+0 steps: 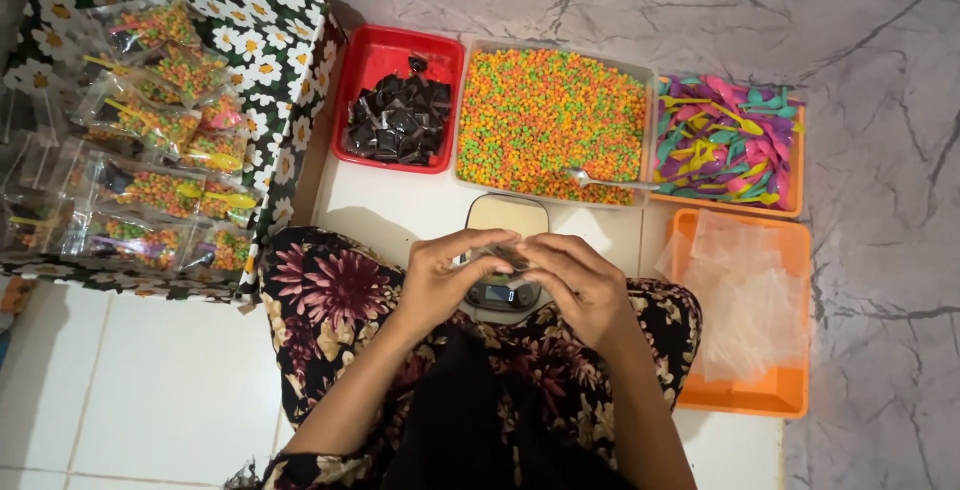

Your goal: Packaging small colorful items into plastic bags by scooping them from a tray, weighing them on a digital scale, and sealing the bags.

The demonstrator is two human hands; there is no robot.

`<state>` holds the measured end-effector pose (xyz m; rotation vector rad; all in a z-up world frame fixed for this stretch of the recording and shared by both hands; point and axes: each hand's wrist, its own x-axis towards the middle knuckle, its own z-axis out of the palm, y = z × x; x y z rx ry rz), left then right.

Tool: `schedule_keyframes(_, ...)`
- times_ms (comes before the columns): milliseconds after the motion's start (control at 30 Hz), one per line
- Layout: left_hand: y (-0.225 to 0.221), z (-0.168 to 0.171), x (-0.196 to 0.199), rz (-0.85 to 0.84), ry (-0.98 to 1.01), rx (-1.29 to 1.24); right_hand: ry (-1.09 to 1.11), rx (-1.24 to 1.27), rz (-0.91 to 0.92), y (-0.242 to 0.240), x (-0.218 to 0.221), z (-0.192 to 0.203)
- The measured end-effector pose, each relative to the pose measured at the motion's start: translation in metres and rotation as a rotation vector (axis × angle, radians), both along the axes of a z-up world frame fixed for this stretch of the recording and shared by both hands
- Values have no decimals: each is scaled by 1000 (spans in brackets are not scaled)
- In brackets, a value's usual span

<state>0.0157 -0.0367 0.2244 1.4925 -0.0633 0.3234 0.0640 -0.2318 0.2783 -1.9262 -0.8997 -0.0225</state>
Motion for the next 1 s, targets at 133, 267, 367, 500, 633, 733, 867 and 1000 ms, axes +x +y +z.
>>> schedule_keyframes(133,-4,0,-3,-18,-16,32,101,-39,66,-3,0,8)
schedule_keyframes(267,-7,-6,-4,-40,-36,37,191,-70,151,-5,2,17)
schedule_keyframes(367,-6,-2,-3,-57,-31,14,213,-48,148,-10,3,11)
schedule_keyframes(500,-7,5,1,-73,-14,-3,234,21,98,-15,2,0)
schedule_keyframes(633,-11,4,1,-74,7,-21,246,47,73,-14,-2,-2)
schedule_keyframes(733,-15,1,1,-122,43,-141,255,108,45,-12,-2,-3)
schedule_keyframes(867,-17,-11,-4,-141,92,-101,253,10,50,-12,-1,0)
schedule_keyframes(1000,-18,-12,-3,-165,92,-75,305,-64,104,-18,1,2)
